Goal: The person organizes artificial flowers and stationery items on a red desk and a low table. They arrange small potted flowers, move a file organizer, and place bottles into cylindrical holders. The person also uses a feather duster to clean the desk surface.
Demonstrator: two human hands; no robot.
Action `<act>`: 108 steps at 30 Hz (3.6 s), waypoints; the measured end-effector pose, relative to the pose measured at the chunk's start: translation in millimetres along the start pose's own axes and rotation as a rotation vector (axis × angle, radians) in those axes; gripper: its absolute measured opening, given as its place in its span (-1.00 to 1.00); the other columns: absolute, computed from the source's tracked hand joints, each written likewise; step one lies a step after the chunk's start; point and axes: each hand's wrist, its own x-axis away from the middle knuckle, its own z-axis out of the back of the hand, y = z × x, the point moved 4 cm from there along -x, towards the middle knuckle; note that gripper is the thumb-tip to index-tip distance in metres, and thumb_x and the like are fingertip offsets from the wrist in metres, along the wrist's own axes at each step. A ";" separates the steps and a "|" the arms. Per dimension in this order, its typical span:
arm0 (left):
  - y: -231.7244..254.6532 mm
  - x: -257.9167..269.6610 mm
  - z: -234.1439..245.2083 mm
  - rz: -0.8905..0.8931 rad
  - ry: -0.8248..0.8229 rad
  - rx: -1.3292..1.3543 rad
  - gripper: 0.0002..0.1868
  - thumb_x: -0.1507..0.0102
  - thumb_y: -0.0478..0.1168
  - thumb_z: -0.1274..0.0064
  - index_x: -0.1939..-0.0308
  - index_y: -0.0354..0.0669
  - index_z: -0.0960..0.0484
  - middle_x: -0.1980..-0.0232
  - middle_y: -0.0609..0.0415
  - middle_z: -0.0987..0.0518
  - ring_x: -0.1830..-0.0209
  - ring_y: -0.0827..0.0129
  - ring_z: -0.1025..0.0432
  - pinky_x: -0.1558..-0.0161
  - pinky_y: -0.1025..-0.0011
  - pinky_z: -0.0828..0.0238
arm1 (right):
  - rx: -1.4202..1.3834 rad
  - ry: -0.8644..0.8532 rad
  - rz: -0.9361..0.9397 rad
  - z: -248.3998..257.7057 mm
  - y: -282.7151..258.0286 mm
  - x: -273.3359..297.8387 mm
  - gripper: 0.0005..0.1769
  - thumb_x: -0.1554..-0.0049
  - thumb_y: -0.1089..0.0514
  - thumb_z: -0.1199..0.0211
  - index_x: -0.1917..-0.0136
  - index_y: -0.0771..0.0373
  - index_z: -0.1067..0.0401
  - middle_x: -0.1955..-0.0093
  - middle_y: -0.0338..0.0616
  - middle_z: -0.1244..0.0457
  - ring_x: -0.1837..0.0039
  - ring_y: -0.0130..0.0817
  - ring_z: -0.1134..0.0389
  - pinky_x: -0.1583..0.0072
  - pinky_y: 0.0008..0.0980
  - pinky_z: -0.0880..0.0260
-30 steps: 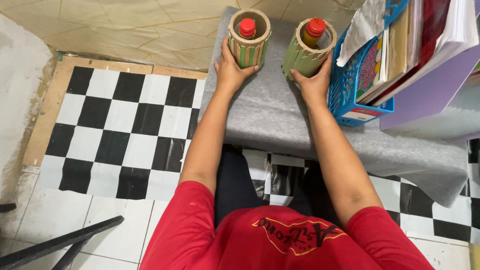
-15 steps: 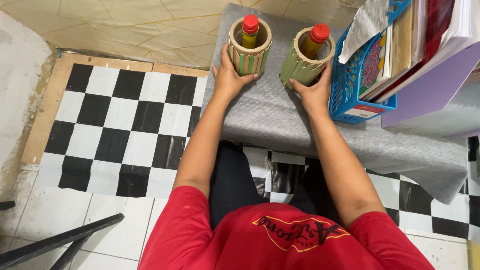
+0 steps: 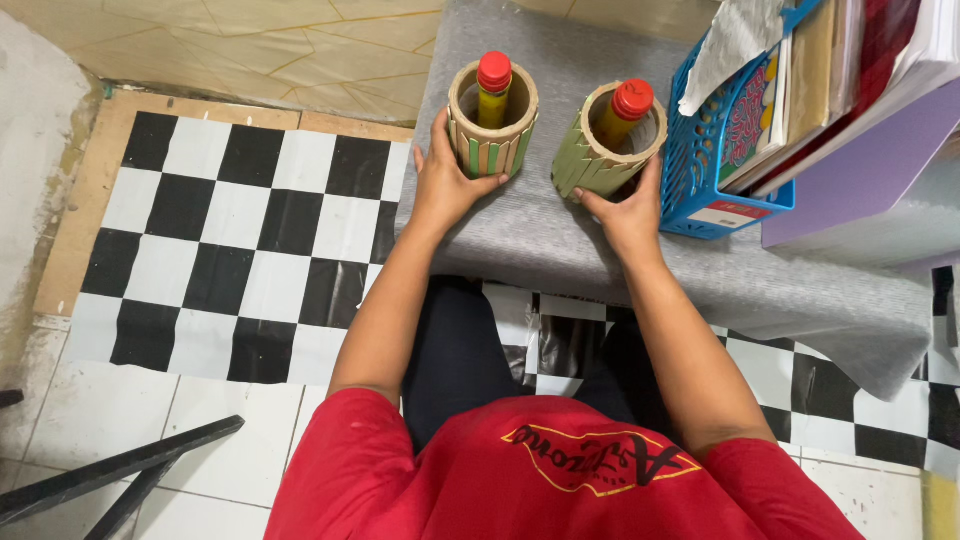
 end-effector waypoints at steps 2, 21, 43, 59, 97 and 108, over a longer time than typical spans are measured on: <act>2.3 7.0 1.7 0.008 -0.008 -0.004 0.38 0.07 0.05 -0.61 -0.54 -0.10 0.13 -0.47 -0.14 -0.35 -0.46 -0.04 -0.29 -0.41 -0.50 0.43 | -0.024 -0.017 -0.013 1.9 -1.2 5.2 0.14 0.08 0.28 -0.63 -0.58 0.32 0.01 -0.50 0.04 -0.18 -0.52 -0.15 -0.22 -0.52 -0.22 -0.22; 8.2 36.9 6.8 0.018 -0.010 0.007 0.39 0.10 0.07 -0.60 -0.54 -0.15 0.09 -0.46 -0.18 -0.39 -0.46 -0.03 -0.31 -0.47 -0.39 0.33 | -0.033 -0.051 -0.059 11.1 -6.8 28.7 0.12 0.09 0.29 -0.62 -0.56 0.28 0.00 -0.46 0.01 -0.22 -0.48 -0.20 -0.29 -0.48 -0.23 -0.30; 12.2 39.5 4.9 0.007 -0.038 -0.040 0.47 0.09 0.06 -0.59 -0.57 -0.12 0.25 -0.49 -0.27 -0.34 -0.51 -0.11 -0.23 -0.47 -0.34 0.39 | 0.011 -0.054 -0.010 12.5 -5.7 32.0 0.18 0.02 0.26 -0.63 -0.62 0.31 0.11 -0.51 0.11 -0.19 -0.51 -0.14 -0.28 -0.50 -0.21 -0.29; 8.6 43.7 0.0 -0.058 -0.006 -0.102 0.52 0.07 0.13 -0.56 -0.55 -0.27 0.33 -0.50 -0.36 -0.30 -0.50 -0.11 -0.24 -0.46 -0.32 0.37 | 0.147 -0.014 0.064 18.6 -14.8 40.8 0.24 0.03 0.22 -0.60 -0.64 0.39 0.18 -0.55 0.24 -0.12 -0.57 -0.01 -0.20 -0.54 -0.16 -0.20; 120.6 95.9 109.6 0.639 -0.284 -0.305 0.62 0.21 0.14 -0.58 -0.59 0.03 0.39 -0.66 -0.21 0.36 -0.66 -0.08 0.26 -0.57 0.12 0.14 | 0.197 -0.761 -0.140 101.5 -138.3 61.3 -0.73 -0.10 0.19 -0.27 -0.10 0.24 -0.45 -0.03 -0.02 -0.35 -0.10 -0.10 -0.43 -0.14 -0.25 -0.42; 242.5 231.8 249.8 0.852 -0.328 -0.505 0.51 0.12 0.28 -0.50 -0.59 0.19 0.34 -0.65 -0.15 0.31 -0.64 -0.12 0.23 -0.55 0.04 0.10 | 0.556 -1.168 -0.612 205.8 -249.6 60.5 -0.58 -0.17 -0.12 -0.25 -0.19 0.13 -0.45 -0.10 0.01 -0.38 -0.11 -0.13 -0.44 -0.14 -0.18 -0.47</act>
